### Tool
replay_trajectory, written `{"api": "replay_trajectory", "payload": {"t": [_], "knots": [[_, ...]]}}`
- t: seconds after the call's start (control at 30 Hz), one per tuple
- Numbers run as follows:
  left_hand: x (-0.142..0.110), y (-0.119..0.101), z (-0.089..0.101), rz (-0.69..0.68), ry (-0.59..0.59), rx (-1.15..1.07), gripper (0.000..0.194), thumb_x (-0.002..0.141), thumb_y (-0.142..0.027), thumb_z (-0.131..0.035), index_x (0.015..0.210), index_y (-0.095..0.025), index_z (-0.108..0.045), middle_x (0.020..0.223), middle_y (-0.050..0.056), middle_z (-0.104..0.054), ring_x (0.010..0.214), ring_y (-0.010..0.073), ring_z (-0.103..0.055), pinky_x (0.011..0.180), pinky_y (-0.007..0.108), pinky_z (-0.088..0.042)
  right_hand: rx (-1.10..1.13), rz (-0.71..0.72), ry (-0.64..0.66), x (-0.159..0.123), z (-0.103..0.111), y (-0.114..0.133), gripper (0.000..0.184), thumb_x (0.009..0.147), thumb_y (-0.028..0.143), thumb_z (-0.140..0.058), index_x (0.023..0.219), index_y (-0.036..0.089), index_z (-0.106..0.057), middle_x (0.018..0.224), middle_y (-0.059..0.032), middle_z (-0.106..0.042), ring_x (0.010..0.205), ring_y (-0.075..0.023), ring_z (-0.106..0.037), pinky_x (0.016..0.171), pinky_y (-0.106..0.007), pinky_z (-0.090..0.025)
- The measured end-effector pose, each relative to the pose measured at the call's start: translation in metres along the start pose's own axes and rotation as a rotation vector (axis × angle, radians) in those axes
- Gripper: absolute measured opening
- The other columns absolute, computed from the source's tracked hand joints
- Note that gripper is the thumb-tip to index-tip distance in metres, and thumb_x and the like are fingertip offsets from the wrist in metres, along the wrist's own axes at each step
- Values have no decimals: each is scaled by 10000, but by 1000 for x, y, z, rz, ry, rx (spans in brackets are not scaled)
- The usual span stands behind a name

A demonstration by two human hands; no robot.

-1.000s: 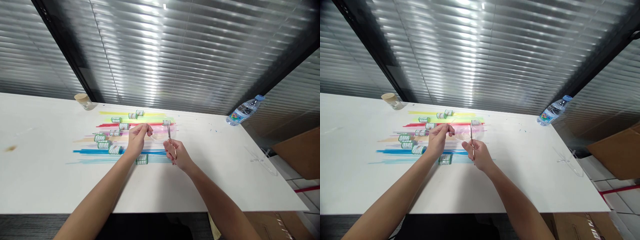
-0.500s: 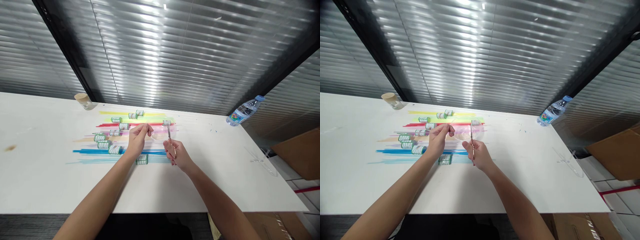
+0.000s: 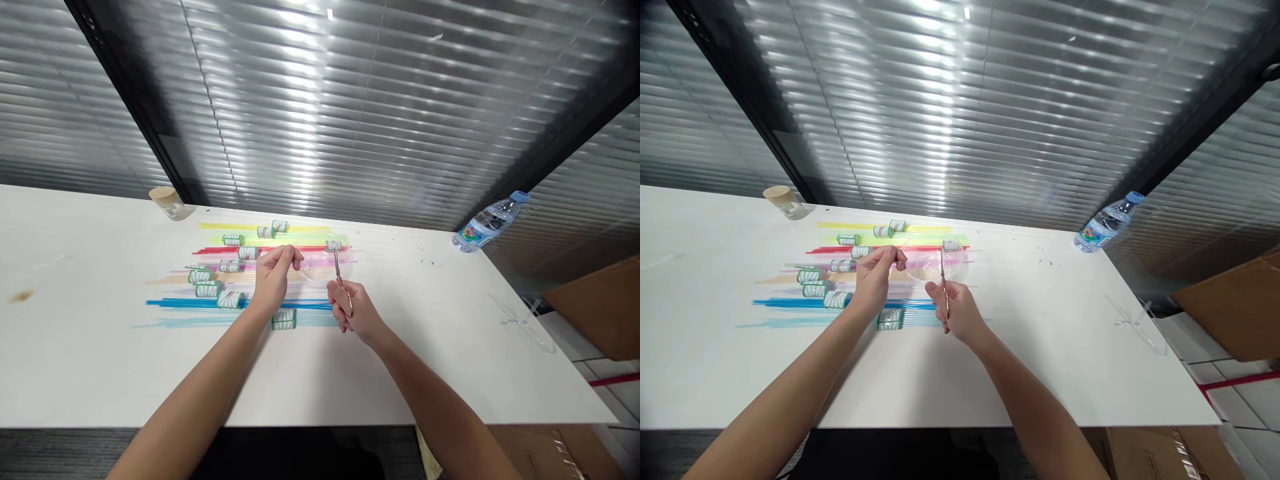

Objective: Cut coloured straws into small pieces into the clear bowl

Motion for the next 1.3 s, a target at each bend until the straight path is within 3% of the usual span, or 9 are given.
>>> {"api": "replay_trajectory", "payload": {"t": [0.8, 1.03, 1.3], "knots": [[1, 6, 2, -25, 53, 27, 340, 916, -388, -514, 674, -174, -620, 638, 20, -546, 664, 154, -515, 671, 287, -404, 125, -19, 182, -6, -8, 6, 552, 852, 714, -525, 708, 182, -509, 407, 97, -363, 312, -40, -197, 339, -211, -361], [0, 8, -1, 5, 101, 90, 337, 901, -409, -528, 669, -179, -611, 645, 19, -547, 684, 164, -535, 680, 283, -428, 2, -58, 121, -2, -5, 3, 596, 800, 775, -525, 700, 189, -488, 390, 90, -378, 309, -47, -219, 325, -209, -329], [0, 9, -2, -3, 128, 138, 329, 920, -401, -518, 702, -181, -629, 647, 4, -545, 687, 149, -534, 685, 262, -434, -203, -86, 65, -6, 6, 4, 523, 829, 688, -579, 713, 184, -498, 457, 73, -386, 398, -62, -289, 367, -191, -315]]}}
Point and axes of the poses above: each hand's wrist, its own x-axis towards the middle knuckle, its own z-axis out of the back of the hand, y = z × x, the point moved 9 cm from there along x, towards the middle knuckle
